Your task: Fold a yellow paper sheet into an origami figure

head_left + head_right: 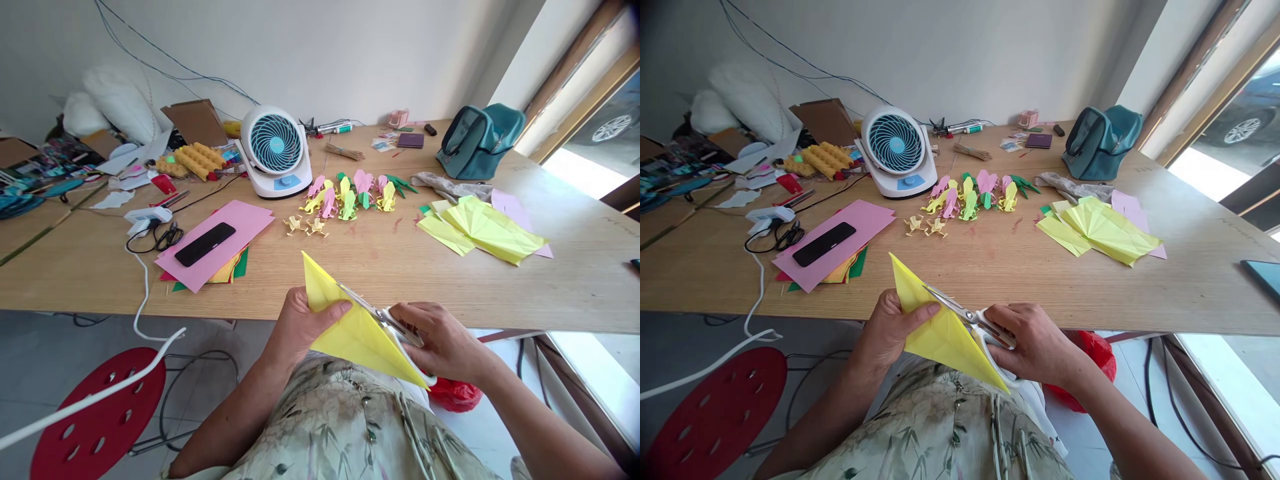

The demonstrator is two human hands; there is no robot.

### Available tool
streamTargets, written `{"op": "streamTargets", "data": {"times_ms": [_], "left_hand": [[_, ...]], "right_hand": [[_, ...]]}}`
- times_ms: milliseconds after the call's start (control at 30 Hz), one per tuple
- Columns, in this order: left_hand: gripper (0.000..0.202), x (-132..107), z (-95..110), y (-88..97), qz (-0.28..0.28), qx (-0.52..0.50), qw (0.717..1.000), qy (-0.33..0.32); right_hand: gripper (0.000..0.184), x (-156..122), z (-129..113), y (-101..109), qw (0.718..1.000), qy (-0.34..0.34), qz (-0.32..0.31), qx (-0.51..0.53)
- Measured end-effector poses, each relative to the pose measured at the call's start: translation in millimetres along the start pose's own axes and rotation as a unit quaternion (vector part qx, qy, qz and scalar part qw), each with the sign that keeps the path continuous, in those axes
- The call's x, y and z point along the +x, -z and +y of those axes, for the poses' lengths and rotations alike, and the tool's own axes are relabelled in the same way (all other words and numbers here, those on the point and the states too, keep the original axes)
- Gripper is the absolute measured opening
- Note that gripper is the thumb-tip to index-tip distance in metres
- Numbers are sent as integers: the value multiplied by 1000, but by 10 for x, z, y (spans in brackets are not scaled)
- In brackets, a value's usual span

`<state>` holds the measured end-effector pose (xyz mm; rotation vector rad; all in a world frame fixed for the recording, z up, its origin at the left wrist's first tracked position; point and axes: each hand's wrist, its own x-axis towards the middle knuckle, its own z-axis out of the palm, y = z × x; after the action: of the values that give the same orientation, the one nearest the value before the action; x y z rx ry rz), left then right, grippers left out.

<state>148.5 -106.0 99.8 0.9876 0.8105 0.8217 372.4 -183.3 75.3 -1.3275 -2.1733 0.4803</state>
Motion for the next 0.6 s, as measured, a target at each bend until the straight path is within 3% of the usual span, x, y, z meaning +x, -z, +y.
{"op": "streamTargets", "data": {"times_ms": [600], "left_hand": [[26,45,-45,3,-15,8,1000,7]], "right_hand": [[30,8,-7,-14,1000,-13,17,0]]}}
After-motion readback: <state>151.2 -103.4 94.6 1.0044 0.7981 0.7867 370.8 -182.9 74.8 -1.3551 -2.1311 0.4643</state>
